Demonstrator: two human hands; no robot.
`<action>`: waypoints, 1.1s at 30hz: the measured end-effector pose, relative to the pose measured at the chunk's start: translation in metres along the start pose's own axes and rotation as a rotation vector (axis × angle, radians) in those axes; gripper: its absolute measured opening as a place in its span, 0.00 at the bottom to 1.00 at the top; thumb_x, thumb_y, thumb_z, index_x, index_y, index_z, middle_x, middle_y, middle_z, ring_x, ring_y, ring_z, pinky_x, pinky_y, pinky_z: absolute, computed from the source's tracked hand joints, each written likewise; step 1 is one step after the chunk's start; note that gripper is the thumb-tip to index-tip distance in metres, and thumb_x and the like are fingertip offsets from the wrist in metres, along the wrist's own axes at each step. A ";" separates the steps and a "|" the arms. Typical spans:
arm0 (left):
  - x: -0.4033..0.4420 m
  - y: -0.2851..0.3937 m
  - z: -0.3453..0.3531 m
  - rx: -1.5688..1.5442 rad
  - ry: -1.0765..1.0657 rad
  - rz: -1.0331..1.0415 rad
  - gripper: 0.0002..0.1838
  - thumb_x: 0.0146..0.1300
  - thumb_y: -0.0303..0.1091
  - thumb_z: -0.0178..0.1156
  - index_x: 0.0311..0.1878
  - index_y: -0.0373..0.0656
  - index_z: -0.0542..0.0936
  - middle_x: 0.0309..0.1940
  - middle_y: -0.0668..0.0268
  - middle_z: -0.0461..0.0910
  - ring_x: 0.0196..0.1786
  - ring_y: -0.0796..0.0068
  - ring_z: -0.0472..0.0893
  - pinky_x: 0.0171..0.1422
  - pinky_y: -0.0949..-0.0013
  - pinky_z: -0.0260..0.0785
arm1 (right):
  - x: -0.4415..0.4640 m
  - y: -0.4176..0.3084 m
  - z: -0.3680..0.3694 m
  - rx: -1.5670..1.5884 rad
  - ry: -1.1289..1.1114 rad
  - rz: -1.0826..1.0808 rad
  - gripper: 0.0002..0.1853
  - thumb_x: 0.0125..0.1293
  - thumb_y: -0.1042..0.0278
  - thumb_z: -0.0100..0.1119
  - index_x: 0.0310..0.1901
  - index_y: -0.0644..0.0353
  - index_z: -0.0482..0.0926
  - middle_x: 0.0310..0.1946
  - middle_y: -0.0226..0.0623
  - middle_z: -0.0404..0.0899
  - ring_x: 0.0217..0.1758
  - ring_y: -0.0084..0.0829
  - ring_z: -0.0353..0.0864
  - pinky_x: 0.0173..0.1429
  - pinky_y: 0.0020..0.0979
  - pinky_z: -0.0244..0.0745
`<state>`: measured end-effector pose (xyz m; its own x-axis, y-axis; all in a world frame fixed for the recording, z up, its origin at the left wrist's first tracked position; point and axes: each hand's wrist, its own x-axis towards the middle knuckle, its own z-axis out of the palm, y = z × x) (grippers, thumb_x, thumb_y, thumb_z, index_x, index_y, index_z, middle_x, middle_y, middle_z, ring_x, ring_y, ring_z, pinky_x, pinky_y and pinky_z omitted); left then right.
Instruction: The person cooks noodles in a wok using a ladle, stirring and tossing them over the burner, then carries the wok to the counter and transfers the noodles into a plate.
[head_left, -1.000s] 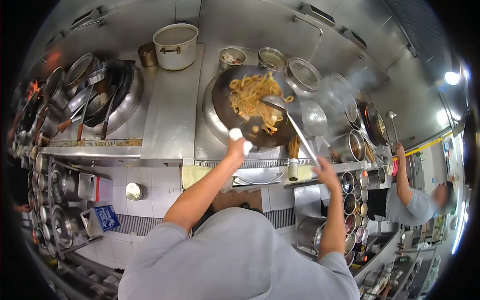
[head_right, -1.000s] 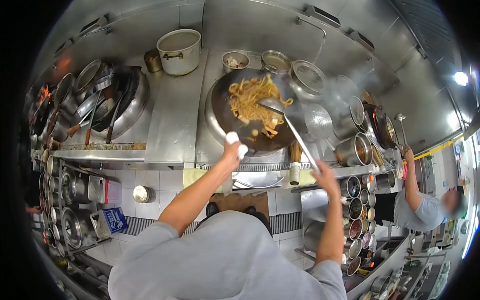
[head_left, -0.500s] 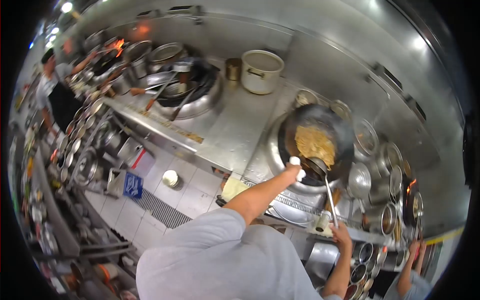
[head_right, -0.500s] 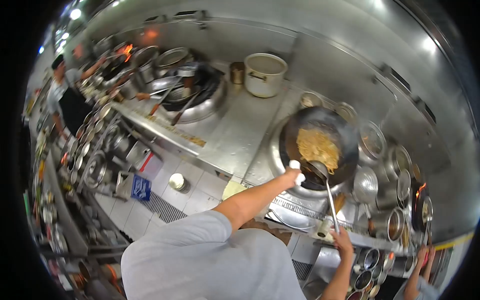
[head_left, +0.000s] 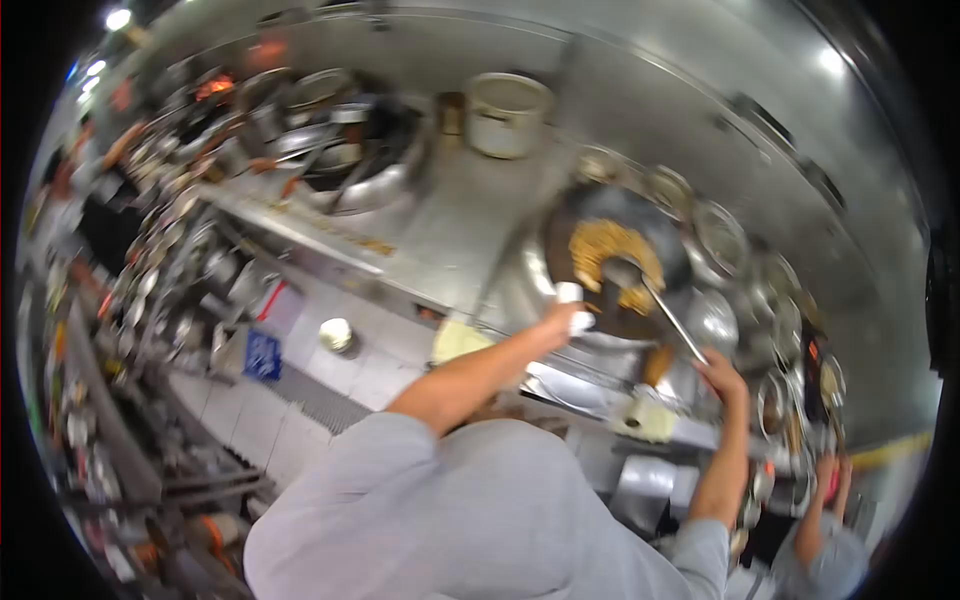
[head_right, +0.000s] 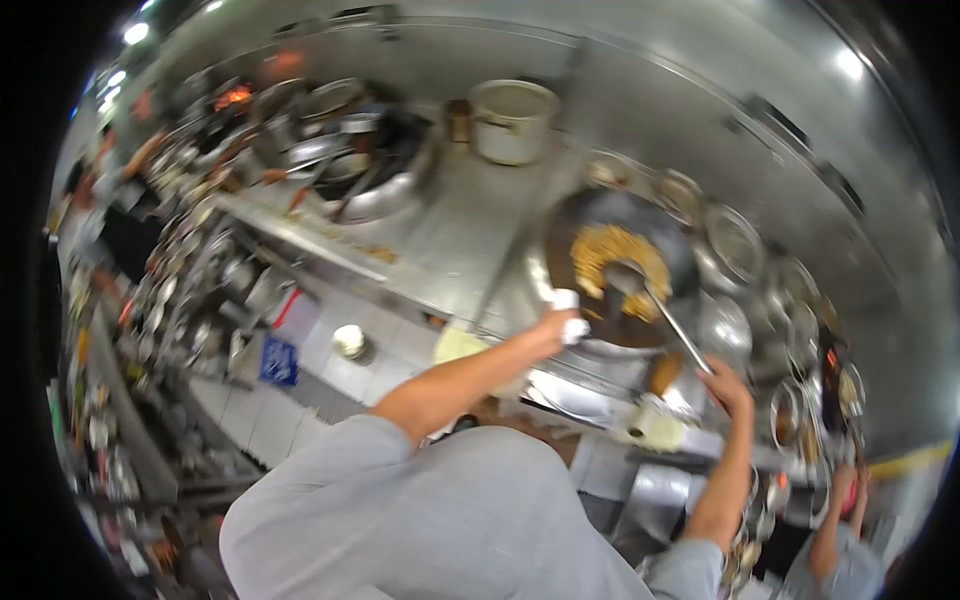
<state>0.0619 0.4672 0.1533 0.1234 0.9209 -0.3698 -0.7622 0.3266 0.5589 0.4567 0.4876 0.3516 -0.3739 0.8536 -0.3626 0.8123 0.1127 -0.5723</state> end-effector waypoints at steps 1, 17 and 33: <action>-0.070 0.020 0.029 0.052 -0.012 0.090 0.03 0.59 0.29 0.57 0.36 0.43 0.74 0.26 0.65 0.78 0.25 0.69 0.79 0.28 0.66 0.74 | -0.002 -0.001 0.003 -0.077 0.055 0.120 0.22 0.65 0.61 0.60 0.58 0.61 0.74 0.35 0.32 0.80 0.32 0.24 0.74 0.37 0.31 0.72; -0.085 0.015 0.026 0.155 0.091 0.288 0.15 0.55 0.19 0.53 0.48 0.39 0.73 0.37 0.61 0.78 0.35 0.68 0.81 0.33 0.64 0.76 | -0.033 -0.066 0.010 -0.141 0.172 0.033 0.29 0.59 0.75 0.63 0.64 0.58 0.71 0.43 0.34 0.82 0.40 0.25 0.79 0.38 0.26 0.76; -0.056 0.054 0.049 0.123 0.277 0.194 0.12 0.56 0.23 0.53 0.43 0.37 0.66 0.28 0.60 0.73 0.21 0.68 0.77 0.13 0.65 0.65 | -0.059 -0.057 -0.068 -0.768 0.289 -0.016 0.30 0.52 0.75 0.61 0.60 0.43 0.75 0.49 0.44 0.81 0.52 0.50 0.78 0.56 0.45 0.73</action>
<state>0.0451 0.4434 0.2408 -0.2061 0.8811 -0.4257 -0.6701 0.1900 0.7176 0.4630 0.4651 0.4558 -0.3430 0.9345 -0.0947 0.9272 0.3530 0.1249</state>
